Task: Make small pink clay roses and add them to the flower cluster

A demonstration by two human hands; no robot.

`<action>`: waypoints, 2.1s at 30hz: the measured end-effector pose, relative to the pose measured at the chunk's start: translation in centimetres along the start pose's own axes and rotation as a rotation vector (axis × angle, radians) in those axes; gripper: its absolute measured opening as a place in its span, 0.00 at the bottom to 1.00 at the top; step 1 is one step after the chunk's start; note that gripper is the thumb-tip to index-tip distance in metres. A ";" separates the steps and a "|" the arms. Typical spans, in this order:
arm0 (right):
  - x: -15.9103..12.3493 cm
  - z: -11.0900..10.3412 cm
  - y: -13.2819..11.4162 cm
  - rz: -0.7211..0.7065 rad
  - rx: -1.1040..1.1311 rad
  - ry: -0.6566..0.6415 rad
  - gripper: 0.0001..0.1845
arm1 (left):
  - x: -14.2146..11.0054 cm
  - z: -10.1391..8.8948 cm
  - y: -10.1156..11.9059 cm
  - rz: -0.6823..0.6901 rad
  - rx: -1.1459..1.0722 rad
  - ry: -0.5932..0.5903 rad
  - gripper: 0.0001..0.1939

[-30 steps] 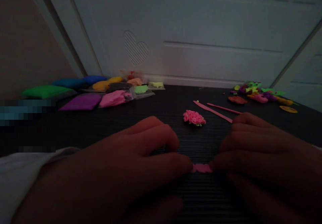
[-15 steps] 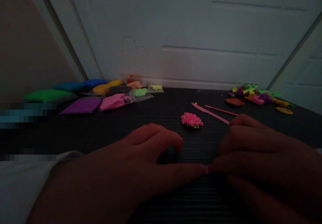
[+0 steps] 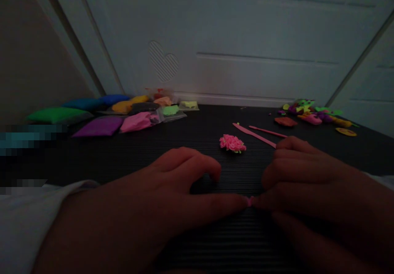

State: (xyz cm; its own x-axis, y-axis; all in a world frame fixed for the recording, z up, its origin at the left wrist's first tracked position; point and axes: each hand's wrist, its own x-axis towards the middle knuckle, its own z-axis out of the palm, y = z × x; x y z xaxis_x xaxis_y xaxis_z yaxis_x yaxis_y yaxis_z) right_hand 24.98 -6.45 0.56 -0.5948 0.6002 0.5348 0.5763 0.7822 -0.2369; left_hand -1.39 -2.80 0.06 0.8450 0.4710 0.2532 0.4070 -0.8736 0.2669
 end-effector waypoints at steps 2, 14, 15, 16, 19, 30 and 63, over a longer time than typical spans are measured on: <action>-0.1 0.0 -0.1 0.009 -0.002 -0.007 0.13 | 0.0 0.2 0.1 -0.022 -0.026 0.031 0.29; -0.2 -0.1 0.3 0.005 -0.032 -0.028 0.18 | 0.0 0.3 -0.1 0.049 0.150 0.138 0.26; -0.2 -0.1 0.3 0.000 -0.036 -0.036 0.17 | 0.0 0.4 -0.2 0.053 0.167 0.163 0.26; -0.2 -0.2 0.3 -0.002 -0.038 -0.036 0.17 | -0.1 0.4 -0.2 0.053 0.173 0.172 0.26; -0.4 -0.3 0.2 0.006 -0.054 -0.014 0.17 | -0.2 0.4 -0.1 0.050 0.166 0.149 0.27; -0.3 -0.2 0.3 0.026 -0.011 -0.016 0.16 | 0.0 0.1 0.1 0.040 0.136 0.116 0.28; -0.6 -0.4 -0.1 0.106 0.029 0.022 0.15 | -0.3 0.0 0.2 0.063 0.194 0.133 0.26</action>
State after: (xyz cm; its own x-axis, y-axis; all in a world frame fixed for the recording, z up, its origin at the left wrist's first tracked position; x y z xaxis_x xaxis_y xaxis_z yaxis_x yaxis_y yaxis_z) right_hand 25.51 -6.93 0.56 -0.5185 0.6764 0.5231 0.6186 0.7191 -0.3166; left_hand -1.53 -3.07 0.01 0.8230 0.4154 0.3875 0.4248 -0.9029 0.0658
